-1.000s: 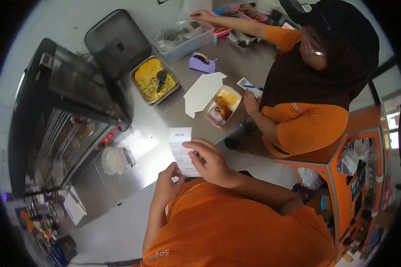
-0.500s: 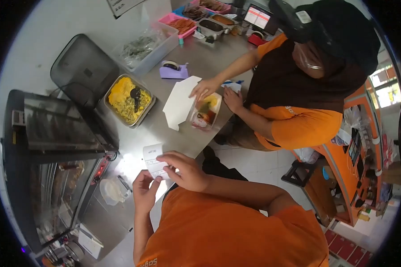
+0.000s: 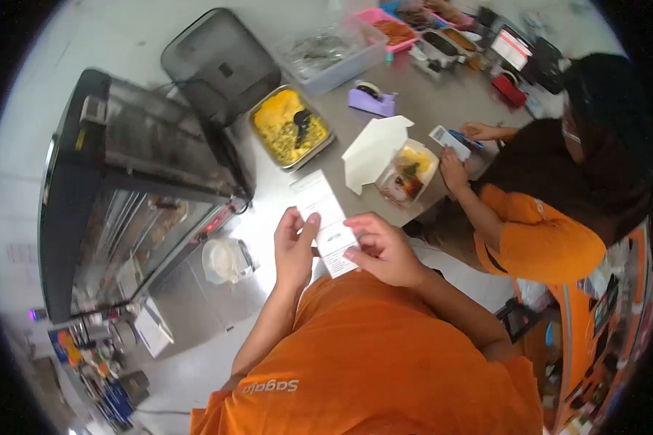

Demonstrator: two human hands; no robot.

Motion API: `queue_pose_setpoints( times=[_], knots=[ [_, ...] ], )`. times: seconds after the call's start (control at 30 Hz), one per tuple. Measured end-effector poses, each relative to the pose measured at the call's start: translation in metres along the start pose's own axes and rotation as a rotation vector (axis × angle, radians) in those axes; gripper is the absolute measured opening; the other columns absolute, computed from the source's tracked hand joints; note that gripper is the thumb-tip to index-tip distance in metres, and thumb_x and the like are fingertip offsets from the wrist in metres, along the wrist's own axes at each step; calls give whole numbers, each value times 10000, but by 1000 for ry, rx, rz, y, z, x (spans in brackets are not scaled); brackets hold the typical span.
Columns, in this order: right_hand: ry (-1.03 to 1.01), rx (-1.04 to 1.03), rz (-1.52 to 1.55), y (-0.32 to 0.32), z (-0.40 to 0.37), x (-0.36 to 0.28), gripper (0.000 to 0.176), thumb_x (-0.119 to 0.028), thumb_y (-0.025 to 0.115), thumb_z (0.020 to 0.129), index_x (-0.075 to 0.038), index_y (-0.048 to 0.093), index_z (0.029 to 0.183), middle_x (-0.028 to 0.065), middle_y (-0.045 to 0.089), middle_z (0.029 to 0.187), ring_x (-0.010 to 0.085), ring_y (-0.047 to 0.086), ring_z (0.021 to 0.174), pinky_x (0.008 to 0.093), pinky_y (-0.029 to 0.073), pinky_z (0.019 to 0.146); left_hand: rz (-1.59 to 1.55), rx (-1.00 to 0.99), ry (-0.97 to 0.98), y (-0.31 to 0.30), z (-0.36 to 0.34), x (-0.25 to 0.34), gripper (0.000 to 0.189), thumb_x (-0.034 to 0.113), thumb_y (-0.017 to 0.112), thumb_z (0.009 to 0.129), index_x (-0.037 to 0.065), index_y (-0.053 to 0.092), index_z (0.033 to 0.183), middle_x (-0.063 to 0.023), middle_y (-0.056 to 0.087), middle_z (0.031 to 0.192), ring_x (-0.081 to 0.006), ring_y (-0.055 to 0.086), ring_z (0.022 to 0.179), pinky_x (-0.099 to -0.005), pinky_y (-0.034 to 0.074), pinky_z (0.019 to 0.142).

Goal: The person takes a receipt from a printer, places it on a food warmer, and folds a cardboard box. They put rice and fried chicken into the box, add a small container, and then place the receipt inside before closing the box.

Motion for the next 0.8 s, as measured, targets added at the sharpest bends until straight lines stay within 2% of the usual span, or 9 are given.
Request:
queue_pose_setpoints(
  times=[0.07, 0.17, 0.23, 0.3, 0.43, 0.57, 0.67, 0.73, 0.8],
  knots=[
    [69, -16, 32, -1, -2, 5, 418, 4, 678, 904, -4, 512, 1288, 117, 584, 1101, 86, 639, 818, 216, 502, 600, -65, -49, -27, 0, 4, -4, 166, 191, 557, 1020, 67, 557, 1130, -39, 681, 985, -86, 650, 805, -222, 549, 572],
    [37, 37, -83, -10, -1, 2, 314, 22, 664, 908, 17, 565, 1206, 102, 603, 1046, 87, 645, 776, 221, 514, 587, -250, -108, -104, 15, -5, 9, 212, 200, 536, 1029, 61, 544, 1189, -35, 689, 971, -102, 665, 837, -231, 554, 589],
    [12, 93, -30, -14, -1, -7, 285, 23, 667, 906, 34, 587, 1180, 101, 640, 1009, 87, 653, 768, 225, 528, 607, -268, -166, -135, 14, -7, 4, 241, 143, 547, 1017, 60, 527, 1243, -45, 704, 963, -114, 674, 854, -245, 564, 616],
    [-31, 73, -99, -15, 0, -17, 291, 25, 664, 905, 35, 593, 1187, 101, 652, 1014, 91, 658, 794, 227, 536, 628, -70, -197, -70, 11, -8, 1, 275, 78, 564, 996, 54, 514, 1266, -78, 716, 1016, -122, 678, 878, -258, 576, 640],
    [-109, 59, -101, -7, 1, -32, 320, 40, 657, 894, 28, 610, 1210, 97, 666, 1019, 108, 672, 858, 232, 549, 691, -174, -152, -108, 11, -11, 2, 310, 40, 581, 977, 49, 502, 1276, -102, 720, 1045, -123, 682, 885, -253, 580, 653],
    [-16, 33, -144, -9, 1, -25, 311, 54, 640, 894, 33, 618, 1203, 92, 640, 1066, 118, 671, 900, 226, 553, 708, -167, -129, -112, 11, -11, 5, 313, 67, 585, 983, 45, 497, 1283, -100, 728, 977, -115, 687, 816, -239, 573, 620],
    [-9, 60, -235, -9, 4, -30, 304, 54, 640, 874, 13, 637, 1176, 89, 626, 1080, 171, 655, 963, 277, 545, 758, -104, -109, -90, 8, -10, 5, 315, 81, 592, 985, 44, 499, 1284, -82, 729, 893, -93, 677, 741, -224, 556, 578],
    [-416, 183, -780, -1, 1, -75, 304, 26, 679, 825, -33, 665, 1122, 67, 622, 1052, 225, 605, 998, 355, 489, 842, -53, -98, -79, 7, -11, 5, 315, 91, 596, 986, 44, 501, 1283, -70, 725, 845, -80, 669, 707, -217, 547, 558],
    [-498, 122, -873, 7, 3, -79, 300, -1, 703, 798, -55, 674, 1091, 63, 614, 1059, 247, 580, 986, 380, 452, 854, 5, -91, -19, 9, -11, 10, 307, 113, 603, 990, 45, 507, 1273, -43, 710, 787, -59, 652, 681, -204, 530, 539]
  ],
)
Point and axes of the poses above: each hand's wrist, its own z-axis towards the middle knuckle, its own y-axis out of the palm, x = y × z, the point moved 8 cm from there along z, towards the middle knuckle
